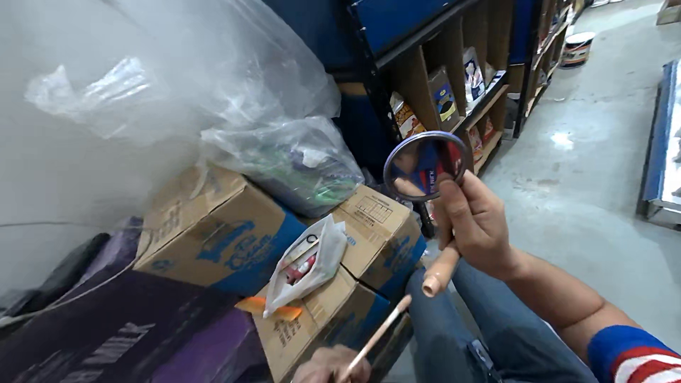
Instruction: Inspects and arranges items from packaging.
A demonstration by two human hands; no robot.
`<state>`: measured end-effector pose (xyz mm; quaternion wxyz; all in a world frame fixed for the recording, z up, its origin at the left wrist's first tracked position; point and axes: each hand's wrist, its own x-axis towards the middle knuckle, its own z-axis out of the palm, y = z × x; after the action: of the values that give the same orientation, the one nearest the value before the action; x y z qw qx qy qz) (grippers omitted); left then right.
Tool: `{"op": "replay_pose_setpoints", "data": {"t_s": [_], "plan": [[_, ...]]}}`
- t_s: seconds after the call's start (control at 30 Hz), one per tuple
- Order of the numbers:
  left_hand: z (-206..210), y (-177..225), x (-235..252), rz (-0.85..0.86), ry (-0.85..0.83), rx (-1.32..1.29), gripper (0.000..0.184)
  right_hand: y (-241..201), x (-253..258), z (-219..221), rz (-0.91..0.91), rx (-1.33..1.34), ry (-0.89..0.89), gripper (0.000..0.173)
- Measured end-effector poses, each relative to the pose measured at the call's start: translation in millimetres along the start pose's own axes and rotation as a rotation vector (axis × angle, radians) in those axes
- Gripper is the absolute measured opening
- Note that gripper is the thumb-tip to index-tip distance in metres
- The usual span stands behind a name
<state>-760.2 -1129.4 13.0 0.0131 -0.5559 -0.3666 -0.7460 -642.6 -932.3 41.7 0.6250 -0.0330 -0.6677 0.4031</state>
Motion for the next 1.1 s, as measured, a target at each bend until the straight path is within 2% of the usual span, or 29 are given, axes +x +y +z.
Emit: {"op": "replay_pose_setpoints", "data": {"t_s": [0.17,0.5,0.67,0.87,1.0,1.1], "plan": [[4,0,3,0.052,0.015,0.062,0.028,1,-1,1,-0.001,-0.007,-0.01,0.025],[0,4,5,0.051,-0.022,0.274,0.025,2,-3,0,-0.061,-0.037,-0.032,0.026],[-3,14,10,0.086,0.006,0.239,0.026,0,-3,-2,-0.067,-0.052,-0.004,0.027],[2,19,10,0.016,-0.09,0.297,0.024,4,-3,0,-0.12,-0.109,-0.029,0.028],[14,12,11,-0.086,-0.228,0.418,0.021,7,-10,4,-0.218,-0.17,-0.152,0.033],[15,3,8,-0.028,-0.368,0.435,0.014,14,-17,10,-0.204,-0.17,-0.176,0.034]]}}
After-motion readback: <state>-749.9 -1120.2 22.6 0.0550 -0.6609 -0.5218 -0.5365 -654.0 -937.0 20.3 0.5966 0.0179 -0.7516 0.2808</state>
